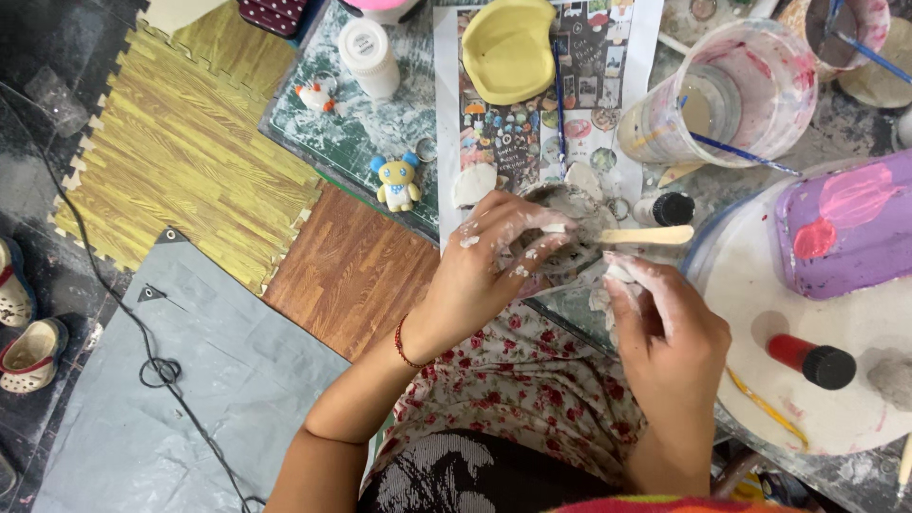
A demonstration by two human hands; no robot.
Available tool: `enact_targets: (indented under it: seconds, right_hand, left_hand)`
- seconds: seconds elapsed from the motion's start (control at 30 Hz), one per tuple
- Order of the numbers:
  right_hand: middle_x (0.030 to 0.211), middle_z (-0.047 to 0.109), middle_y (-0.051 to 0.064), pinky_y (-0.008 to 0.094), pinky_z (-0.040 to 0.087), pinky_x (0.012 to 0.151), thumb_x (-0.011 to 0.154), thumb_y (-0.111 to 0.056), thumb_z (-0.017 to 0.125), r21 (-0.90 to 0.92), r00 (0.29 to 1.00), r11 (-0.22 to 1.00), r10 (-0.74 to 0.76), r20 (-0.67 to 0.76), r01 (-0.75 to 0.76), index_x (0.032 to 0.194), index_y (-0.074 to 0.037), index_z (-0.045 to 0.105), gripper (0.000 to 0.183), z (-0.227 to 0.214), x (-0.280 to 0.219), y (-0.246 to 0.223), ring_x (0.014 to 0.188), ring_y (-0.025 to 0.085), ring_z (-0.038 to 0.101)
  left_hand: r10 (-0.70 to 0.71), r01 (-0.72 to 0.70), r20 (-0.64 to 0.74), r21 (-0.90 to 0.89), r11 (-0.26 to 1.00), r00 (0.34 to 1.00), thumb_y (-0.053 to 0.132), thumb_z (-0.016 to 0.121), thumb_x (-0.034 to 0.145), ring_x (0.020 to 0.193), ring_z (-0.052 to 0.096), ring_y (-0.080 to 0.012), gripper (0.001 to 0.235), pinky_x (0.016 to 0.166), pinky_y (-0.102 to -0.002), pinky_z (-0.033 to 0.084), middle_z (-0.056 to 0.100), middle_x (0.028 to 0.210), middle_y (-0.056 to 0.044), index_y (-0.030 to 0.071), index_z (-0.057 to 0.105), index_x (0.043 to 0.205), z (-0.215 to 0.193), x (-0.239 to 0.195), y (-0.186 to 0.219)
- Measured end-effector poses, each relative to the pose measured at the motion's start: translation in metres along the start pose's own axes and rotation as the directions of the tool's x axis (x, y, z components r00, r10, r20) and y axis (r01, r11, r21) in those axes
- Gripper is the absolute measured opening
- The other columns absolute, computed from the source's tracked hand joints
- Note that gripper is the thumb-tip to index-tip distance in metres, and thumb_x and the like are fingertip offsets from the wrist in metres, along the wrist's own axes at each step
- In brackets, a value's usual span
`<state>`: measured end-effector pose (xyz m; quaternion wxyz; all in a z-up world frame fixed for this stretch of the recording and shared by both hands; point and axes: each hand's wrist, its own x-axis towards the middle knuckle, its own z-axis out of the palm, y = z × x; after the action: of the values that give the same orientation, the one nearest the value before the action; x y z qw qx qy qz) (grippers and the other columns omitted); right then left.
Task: The person mixes a gray paste-like substance in a small container using a wooden stick. They scrape the sides and bottom to incorporate the material, then briefly handle a small white object before resuming mixing.
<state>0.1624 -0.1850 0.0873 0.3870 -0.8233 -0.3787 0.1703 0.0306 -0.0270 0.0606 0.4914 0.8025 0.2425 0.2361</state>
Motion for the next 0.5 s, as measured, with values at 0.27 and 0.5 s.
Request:
enact_targets:
  seconds: [0.27,0.5]
  right_hand:
    - [0.114,0.071,0.015,0.032,0.056,0.084,0.097,0.002,0.071,-0.088,0.99,0.994,-0.081,-0.114,0.071,0.121,-0.002,0.071,0.025,-0.025,-0.012,0.011,0.1,0.02,0.07]
    - [0.109,0.07,0.01,0.024,0.046,0.063,0.107,0.003,0.08,-0.192,0.947,0.967,0.104,-0.303,-0.167,0.122,-0.002,0.073,0.017,-0.032,-0.04,0.044,0.075,0.012,0.062]
  left_hand:
    - [0.062,-0.051,-0.094,0.117,0.992,0.994,0.011,0.081,0.089,0.13,0.06,-0.0263,0.029,0.112,-0.04,0.053,0.074,0.124,-0.001,0.014,0.075,0.117,0.015,0.001,-0.01]
    - [-0.136,0.143,0.044,-0.374,0.916,0.99,0.009,0.07,0.102,0.154,0.046,-0.026,0.016,0.129,-0.044,0.039,0.064,0.144,-0.004,0.012,0.075,0.117,0.027,0.001,-0.035]
